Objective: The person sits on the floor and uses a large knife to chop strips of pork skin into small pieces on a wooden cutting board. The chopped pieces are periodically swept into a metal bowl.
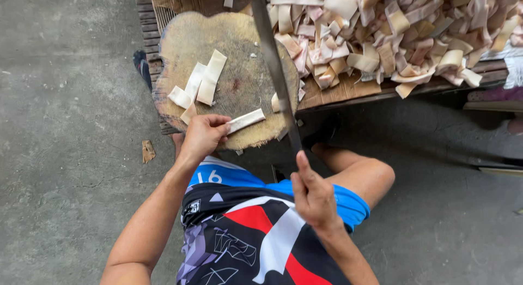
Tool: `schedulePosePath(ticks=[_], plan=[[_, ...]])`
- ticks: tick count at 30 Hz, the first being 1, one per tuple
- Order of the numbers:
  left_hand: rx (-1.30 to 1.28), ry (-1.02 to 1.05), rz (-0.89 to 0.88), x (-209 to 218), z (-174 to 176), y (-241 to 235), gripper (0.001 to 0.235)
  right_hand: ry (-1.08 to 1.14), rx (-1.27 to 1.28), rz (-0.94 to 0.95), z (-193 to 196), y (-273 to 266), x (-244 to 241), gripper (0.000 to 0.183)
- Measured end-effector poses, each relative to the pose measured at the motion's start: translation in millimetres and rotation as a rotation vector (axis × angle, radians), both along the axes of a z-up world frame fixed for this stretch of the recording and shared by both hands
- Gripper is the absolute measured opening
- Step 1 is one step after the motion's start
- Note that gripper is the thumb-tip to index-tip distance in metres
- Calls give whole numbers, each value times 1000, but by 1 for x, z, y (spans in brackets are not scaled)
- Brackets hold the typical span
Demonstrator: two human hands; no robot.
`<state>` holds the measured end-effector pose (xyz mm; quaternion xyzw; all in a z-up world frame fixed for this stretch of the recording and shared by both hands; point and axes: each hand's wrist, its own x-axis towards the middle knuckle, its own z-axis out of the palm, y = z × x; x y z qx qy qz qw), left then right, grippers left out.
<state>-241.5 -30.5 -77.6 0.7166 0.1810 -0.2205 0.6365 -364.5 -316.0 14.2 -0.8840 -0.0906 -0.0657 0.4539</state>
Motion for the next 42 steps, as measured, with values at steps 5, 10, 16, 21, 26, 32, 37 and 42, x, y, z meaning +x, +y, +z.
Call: schedulePosePath(ticks=[5,10,16,21,26,32,37,42], plan=[[13,12,8,0,7,-3,23,195,-103,46,-40,36,8,59],[-37,53,34,-8,1,-6,24,293,-62,-18,-22,22,6,58],[8,6,46,2,4,-17,23,11,32,53,-6,7,-2,56],[30,-14,54,2,3,-17,22,150,-183,118,-49,36,11,61],[-38,-28,95,-11,-7,-23,24,186,19,53,-20,14,-2,60],[-14,-136,188,-7,0,-29,39,4,47,138,-16,12,-6,60],[62,-171,231,-7,5,-32,38,230,-12,172,-53,22,1,62],[570,-544,-89,-1,17,-51,59,392,208,-46,-41,-6,-9,61]])
